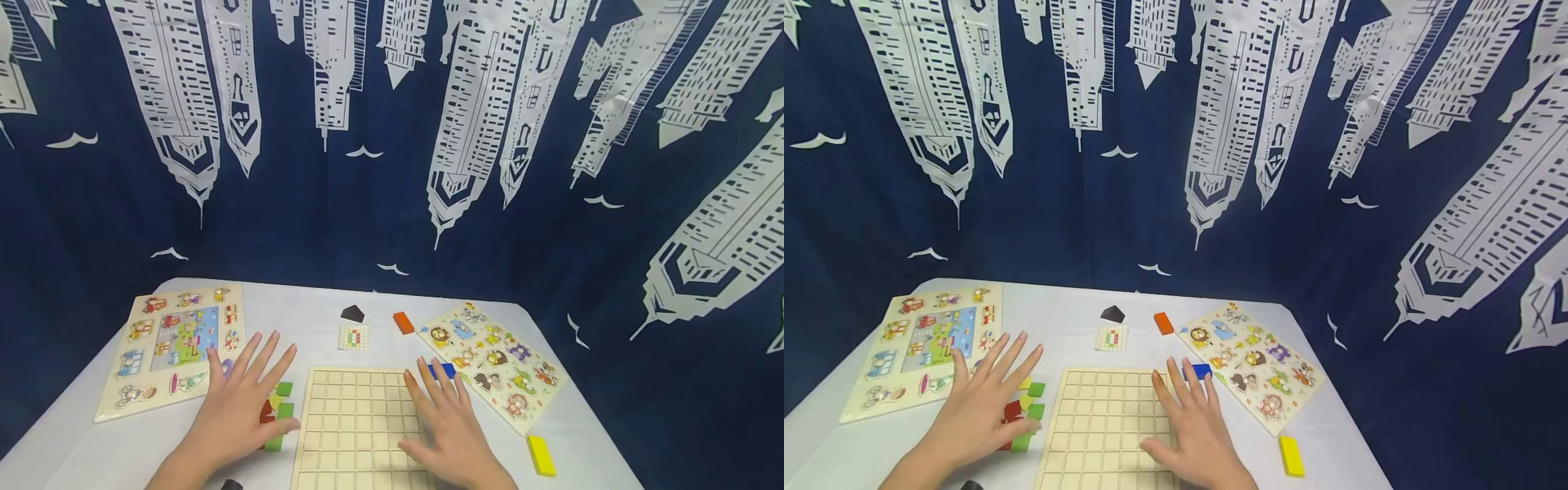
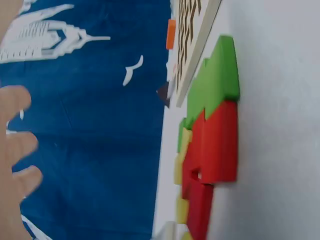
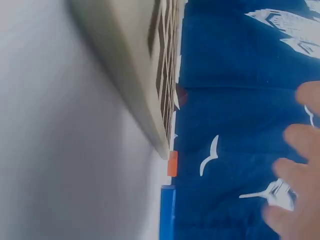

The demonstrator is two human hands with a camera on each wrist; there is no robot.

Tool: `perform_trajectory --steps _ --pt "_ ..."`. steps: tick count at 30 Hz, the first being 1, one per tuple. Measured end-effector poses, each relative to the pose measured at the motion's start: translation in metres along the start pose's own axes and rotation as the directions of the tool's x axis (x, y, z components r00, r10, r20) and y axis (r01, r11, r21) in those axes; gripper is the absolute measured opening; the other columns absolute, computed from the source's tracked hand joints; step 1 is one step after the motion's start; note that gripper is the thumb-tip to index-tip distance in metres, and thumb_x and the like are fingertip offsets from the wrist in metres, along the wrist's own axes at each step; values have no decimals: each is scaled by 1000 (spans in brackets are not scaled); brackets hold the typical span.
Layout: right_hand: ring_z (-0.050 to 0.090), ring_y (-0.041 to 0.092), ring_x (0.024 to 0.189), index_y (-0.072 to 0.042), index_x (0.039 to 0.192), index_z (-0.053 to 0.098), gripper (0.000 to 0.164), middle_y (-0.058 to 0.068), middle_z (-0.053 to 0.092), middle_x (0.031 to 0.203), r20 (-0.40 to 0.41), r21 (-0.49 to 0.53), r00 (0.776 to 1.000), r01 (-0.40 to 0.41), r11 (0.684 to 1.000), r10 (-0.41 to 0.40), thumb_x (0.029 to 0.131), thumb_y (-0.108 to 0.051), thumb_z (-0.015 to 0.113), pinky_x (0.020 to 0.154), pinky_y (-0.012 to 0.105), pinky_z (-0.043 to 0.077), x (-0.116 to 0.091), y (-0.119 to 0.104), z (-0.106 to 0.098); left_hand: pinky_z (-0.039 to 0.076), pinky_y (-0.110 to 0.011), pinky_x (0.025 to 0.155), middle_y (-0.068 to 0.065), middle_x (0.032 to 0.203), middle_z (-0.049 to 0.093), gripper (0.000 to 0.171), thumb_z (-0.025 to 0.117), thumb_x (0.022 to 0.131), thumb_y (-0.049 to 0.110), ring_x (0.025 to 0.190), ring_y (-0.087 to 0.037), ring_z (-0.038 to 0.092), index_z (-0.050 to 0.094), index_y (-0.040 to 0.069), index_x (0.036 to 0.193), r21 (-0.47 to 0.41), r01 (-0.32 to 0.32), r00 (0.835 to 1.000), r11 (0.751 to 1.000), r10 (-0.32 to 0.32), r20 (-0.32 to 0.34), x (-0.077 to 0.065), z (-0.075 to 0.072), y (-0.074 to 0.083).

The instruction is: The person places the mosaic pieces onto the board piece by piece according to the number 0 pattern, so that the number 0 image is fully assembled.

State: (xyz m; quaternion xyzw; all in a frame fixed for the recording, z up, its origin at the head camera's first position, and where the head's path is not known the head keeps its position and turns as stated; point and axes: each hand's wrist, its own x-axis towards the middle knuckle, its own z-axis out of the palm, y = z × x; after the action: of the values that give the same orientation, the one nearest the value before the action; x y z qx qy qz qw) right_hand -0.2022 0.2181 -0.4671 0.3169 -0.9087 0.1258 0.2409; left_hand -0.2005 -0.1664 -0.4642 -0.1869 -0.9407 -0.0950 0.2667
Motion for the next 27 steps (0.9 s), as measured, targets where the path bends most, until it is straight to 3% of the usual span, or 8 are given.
perform_trajectory --steps 2,4,6,8,12,17,22,27 --pt "39 38 148 -17 158 41 80 6 27 169 38 88 993 -116 989 114 91 -44 74 118 59 28 -4 5 3 -2 -76 117 -10 168 31 88 71 89 61 152 -39 27 35 26 161 -75 98 995 992 -96 33 3 3 -5" --pt "50 31 141 -17 153 50 67 4 41 163 87 183 970 -240 953 228 93 -35 74 108 53 45 -7 9 7 20 -71 117 -14 157 45 70 75 93 42 143 -40 39 48 19 154 -139 197 979 971 -188 74 6 6 -10" --pt "57 25 135 -16 146 58 56 2 54 153 143 239 941 -333 912 306 95 -31 74 106 48 49 -10 12 12 41 -62 107 -17 141 59 56 78 92 28 128 -38 52 60 12 143 -175 282 956 943 -260 135 9 9 -14" --pt "60 25 132 -13 139 64 47 3 63 144 202 260 924 -370 892 324 96 -29 73 105 46 50 -11 14 17 52 -55 94 -15 121 66 45 81 89 20 109 -33 61 69 8 130 -170 339 929 925 -300 215 13 11 -18" --pt "61 31 131 -7 133 69 42 7 63 143 293 243 907 -375 894 301 96 -27 72 106 52 48 -13 15 21 56 -45 76 -7 96 67 29 81 88 18 86 -22 61 74 6 113 -160 429 862 889 -349 367 22 15 -25" --pt "61 34 130 -7 129 71 38 7 60 146 354 249 885 -402 881 304 96 -27 72 104 54 49 -12 15 18 48 -35 63 -3 88 65 23 80 90 23 75 -18 55 73 8 106 -152 517 801 842 -414 432 27 23 -32" --pt "60 33 131 -10 129 71 38 3 59 147 393 284 871 -420 862 295 96 -28 70 105 56 47 -10 16 15 44 -33 61 0 86 66 24 81 88 28 75 -18 55 74 11 104 -161 563 778 811 -453 436 24 25 -41" --pt "59 34 133 -12 132 70 40 1 57 149 425 309 855 -446 840 297 96 -30 70 106 56 46 -12 21 13 41 -32 58 3 80 64 18 81 88 26 70 -16 54 74 13 98 -198 576 778 794 -456 433 24 29 -41"
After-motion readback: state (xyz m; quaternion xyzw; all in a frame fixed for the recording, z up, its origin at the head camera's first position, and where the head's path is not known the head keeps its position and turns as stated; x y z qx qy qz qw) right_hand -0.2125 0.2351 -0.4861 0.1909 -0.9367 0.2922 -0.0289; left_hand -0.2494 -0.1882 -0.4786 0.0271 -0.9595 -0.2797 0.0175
